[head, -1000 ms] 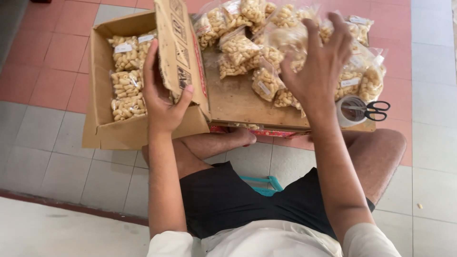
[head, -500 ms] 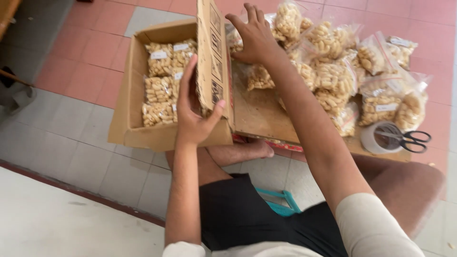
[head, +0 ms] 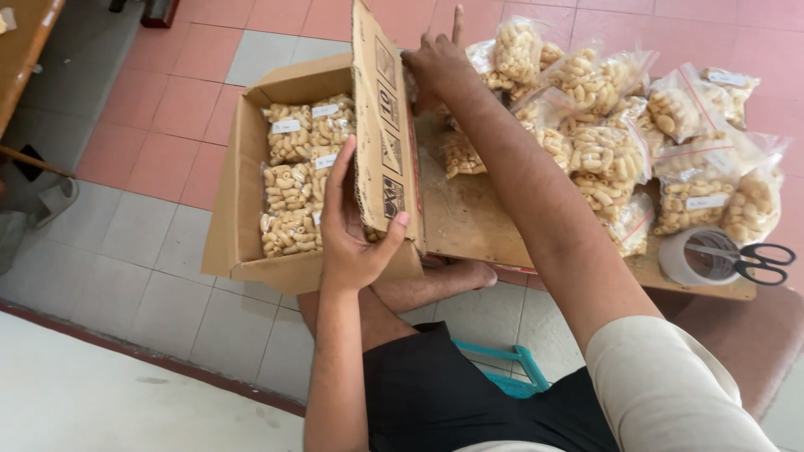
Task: Inspecting and packing small plastic bags of snacks into a cardboard box while sitting on the floor.
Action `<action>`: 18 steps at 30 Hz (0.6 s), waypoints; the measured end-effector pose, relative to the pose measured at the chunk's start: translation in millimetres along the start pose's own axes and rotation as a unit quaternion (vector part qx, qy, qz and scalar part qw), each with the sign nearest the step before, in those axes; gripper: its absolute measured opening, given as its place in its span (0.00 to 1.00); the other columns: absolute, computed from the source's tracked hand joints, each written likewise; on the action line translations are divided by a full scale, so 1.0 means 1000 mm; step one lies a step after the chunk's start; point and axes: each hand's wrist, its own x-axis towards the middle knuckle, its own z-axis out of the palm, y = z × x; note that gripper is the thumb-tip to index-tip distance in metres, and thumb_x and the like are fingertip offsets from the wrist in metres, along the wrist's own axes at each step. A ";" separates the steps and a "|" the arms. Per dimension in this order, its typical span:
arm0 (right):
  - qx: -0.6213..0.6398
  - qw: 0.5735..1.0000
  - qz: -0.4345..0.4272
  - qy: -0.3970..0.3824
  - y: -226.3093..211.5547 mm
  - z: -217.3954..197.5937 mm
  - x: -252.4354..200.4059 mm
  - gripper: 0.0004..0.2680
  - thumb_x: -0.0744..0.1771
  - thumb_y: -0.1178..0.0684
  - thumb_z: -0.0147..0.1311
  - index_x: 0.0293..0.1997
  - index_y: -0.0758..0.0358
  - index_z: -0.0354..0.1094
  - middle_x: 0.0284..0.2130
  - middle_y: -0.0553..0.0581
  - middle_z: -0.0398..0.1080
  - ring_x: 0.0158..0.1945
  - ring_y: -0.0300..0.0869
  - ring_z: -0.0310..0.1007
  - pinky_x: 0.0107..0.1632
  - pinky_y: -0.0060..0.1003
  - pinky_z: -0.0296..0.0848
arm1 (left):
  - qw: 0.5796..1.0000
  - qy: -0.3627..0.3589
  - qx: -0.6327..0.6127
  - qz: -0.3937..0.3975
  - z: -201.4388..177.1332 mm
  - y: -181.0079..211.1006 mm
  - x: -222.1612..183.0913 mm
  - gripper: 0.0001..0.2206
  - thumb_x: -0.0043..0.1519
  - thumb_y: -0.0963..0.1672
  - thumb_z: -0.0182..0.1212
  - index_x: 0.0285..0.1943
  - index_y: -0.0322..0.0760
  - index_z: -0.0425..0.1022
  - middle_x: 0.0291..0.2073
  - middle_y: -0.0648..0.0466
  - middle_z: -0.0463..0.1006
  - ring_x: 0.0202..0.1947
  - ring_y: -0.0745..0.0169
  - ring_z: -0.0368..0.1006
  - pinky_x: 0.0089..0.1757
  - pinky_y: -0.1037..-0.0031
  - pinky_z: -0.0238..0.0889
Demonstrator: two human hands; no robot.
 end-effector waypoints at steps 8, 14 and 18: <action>0.105 0.985 0.065 -0.118 0.000 -0.086 -0.058 0.37 0.59 0.31 0.76 0.69 0.63 0.63 0.55 0.70 0.68 0.58 0.59 0.69 0.62 0.60 0.73 | 0.999 -0.005 -0.036 0.018 0.001 -0.001 -0.001 0.36 0.72 0.42 0.66 0.86 0.37 0.48 0.84 0.47 0.53 0.85 0.50 0.54 0.82 0.58 0.53; 0.174 0.978 0.041 -0.106 0.007 -0.141 -0.134 0.34 0.63 0.36 0.73 0.69 0.68 0.61 0.52 0.64 0.72 0.55 0.53 0.70 0.61 0.51 0.76 | 1.000 -0.004 -0.020 0.018 0.001 -0.001 0.001 0.36 0.71 0.43 0.66 0.86 0.38 0.49 0.83 0.47 0.54 0.85 0.50 0.53 0.82 0.58 0.52; 0.236 0.968 0.078 -0.021 0.024 -0.178 -0.222 0.30 0.63 0.38 0.70 0.70 0.61 0.63 0.55 0.65 0.73 0.53 0.56 0.70 0.52 0.52 0.74 | 1.000 -0.003 -0.023 0.020 0.001 0.000 -0.001 0.36 0.72 0.44 0.66 0.86 0.38 0.49 0.83 0.47 0.55 0.84 0.50 0.54 0.81 0.59 0.53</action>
